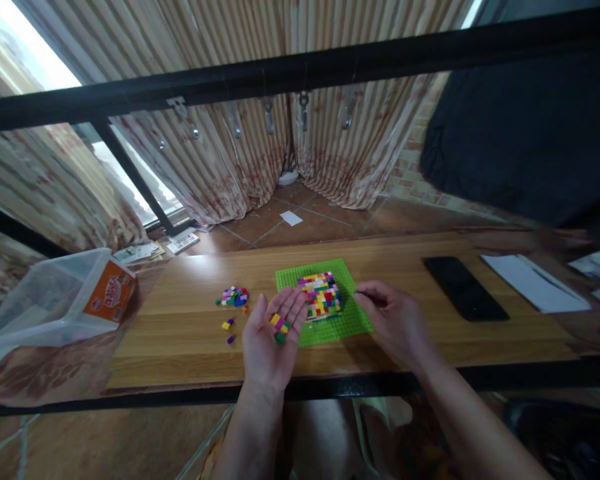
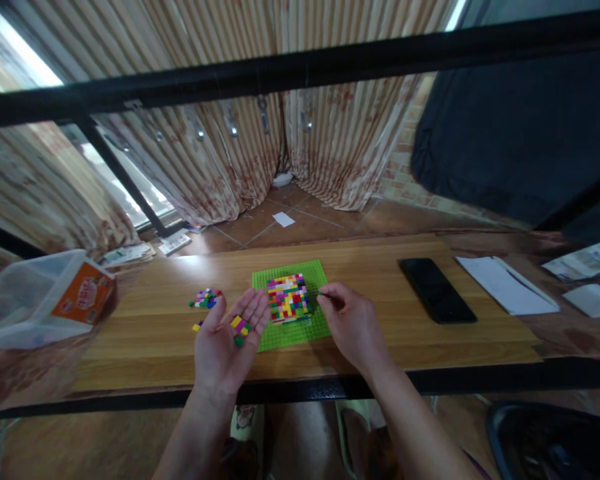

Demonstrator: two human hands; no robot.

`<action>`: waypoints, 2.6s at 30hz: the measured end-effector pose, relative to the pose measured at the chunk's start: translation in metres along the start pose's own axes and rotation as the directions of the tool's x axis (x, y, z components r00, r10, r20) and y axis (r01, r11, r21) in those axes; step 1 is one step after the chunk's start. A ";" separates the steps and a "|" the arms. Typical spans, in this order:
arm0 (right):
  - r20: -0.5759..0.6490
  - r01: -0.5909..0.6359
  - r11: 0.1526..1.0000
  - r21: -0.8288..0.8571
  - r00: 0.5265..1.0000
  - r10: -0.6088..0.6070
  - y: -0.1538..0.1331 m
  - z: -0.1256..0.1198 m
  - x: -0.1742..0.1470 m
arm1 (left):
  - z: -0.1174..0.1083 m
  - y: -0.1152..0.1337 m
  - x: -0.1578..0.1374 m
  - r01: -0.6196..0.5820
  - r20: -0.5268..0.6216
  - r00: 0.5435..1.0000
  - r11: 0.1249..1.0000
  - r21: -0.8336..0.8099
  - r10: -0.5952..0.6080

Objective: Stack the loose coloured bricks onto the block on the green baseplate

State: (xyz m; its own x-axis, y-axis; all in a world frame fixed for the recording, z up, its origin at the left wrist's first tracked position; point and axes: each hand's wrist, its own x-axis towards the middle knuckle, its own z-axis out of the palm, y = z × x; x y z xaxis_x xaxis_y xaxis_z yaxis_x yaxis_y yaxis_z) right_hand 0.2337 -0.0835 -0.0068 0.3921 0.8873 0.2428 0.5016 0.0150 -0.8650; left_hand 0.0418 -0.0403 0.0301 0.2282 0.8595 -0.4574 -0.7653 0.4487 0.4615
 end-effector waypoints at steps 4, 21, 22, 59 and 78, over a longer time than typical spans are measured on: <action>0.057 -0.057 0.998 0.006 0.997 0.057 0.004 0.004 0.000 | 0.000 0.001 0.001 -0.036 -0.088 0.995 0.999 -0.009 0.035; 0.017 -0.184 0.967 0.176 0.983 0.183 0.010 0.026 0.011 | -0.001 0.002 0.001 -0.037 -0.099 0.994 0.999 0.008 0.038; 0.018 -0.202 0.959 0.199 0.979 0.202 0.010 0.027 0.012 | -0.001 0.002 0.001 -0.036 -0.098 0.995 0.999 0.009 0.036; 0.153 0.191 0.971 0.141 0.965 -0.212 -0.056 0.028 -0.039 | 0.013 -0.021 -0.009 0.067 0.214 0.975 0.997 -0.029 -0.059; 0.019 -0.161 0.971 0.177 0.987 0.160 -0.014 -0.002 -0.014 | 0.006 -0.021 0.001 -0.041 0.051 0.998 0.999 0.021 0.040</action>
State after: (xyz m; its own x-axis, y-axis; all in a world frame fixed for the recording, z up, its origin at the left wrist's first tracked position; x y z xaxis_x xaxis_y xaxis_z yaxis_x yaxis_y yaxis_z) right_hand 0.2224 -0.0975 0.0031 0.4529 0.8867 0.0932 0.2876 -0.0463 -0.9566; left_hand 0.0619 -0.0473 0.0248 0.2277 0.8883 -0.3989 -0.7614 0.4178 0.4957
